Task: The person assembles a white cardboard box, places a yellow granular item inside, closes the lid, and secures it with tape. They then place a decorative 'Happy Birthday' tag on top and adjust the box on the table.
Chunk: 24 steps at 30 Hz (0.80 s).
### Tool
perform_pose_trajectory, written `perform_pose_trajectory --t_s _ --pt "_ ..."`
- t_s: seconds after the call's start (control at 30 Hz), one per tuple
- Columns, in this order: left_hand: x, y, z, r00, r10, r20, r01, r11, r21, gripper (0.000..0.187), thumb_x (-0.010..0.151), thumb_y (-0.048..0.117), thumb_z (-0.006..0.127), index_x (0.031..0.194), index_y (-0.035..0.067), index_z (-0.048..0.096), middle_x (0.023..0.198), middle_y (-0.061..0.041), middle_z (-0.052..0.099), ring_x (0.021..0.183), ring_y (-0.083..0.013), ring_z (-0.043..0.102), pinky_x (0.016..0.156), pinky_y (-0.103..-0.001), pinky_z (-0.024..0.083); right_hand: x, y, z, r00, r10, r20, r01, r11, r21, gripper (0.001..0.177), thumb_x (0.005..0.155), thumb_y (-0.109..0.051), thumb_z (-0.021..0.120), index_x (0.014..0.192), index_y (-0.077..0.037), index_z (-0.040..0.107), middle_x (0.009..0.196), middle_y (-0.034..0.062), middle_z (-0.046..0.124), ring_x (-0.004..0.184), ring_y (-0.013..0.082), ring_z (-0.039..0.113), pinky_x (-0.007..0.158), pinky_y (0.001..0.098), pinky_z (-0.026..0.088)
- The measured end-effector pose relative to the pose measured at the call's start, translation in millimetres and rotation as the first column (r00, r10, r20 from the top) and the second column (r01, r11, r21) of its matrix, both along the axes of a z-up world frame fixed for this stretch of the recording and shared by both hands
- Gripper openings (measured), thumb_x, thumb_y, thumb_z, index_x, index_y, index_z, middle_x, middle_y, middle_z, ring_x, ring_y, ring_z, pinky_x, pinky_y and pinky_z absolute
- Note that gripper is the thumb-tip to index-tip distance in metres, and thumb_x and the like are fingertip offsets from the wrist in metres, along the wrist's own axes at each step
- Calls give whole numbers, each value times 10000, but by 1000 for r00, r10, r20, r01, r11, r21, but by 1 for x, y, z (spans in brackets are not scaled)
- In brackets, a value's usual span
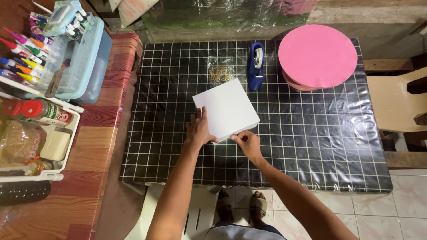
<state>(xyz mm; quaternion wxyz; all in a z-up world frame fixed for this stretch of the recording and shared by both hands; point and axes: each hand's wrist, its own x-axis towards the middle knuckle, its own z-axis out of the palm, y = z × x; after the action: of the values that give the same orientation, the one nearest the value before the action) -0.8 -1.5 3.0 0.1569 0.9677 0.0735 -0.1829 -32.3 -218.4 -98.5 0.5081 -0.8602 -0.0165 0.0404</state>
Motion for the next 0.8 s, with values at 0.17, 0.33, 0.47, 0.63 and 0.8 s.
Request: perform_pose_trajectory --t_s 0.17,0.33,0.47,0.63,0.8 --pt "0 1 -1 1000 -6 5 6 1000 9 1550 429 411 1049 1618 69 116 1648 -199 260 1430 -441 393 1128 -634 389 11 -6 20 999 11 -40 -26 915 -403 592 781 -594 780 664 -24 673 640 67 653 530 200 617 524 326 496" --pt "0 1 -4 1000 -9 -6 9 1000 4 1551 431 417 1048 1614 65 108 1649 -203 246 1432 -435 391 1128 -638 383 12 -15 22 971 201 131 -76 774 -628 639 813 -668 681 665 -46 665 707 77 692 686 203 669 540 344 544" --pt "0 1 -4 1000 -11 -4 11 1000 -1 1558 441 418 1044 1620 70 87 1656 -202 226 1447 -449 358 1133 -656 360 18 -28 14 955 283 88 -150 719 -679 536 812 -589 710 751 -57 682 772 89 711 760 219 671 536 327 575" --pt "0 2 -4 1000 -16 -21 16 1000 -9 1558 458 424 1039 1621 71 63 1661 -203 209 1462 -459 327 1141 -656 350 39 -76 28 934 166 317 -13 900 -435 153 967 -195 668 876 -73 684 917 124 708 791 246 701 608 368 595" --pt "1 3 -3 1000 -28 -5 28 1000 6 1577 446 437 1044 1612 46 56 1650 -221 218 1462 -452 329 1142 -647 354 99 -108 41 875 -21 483 205 920 -333 59 937 -103 685 940 -45 675 905 154 684 813 330 679 715 432 541"
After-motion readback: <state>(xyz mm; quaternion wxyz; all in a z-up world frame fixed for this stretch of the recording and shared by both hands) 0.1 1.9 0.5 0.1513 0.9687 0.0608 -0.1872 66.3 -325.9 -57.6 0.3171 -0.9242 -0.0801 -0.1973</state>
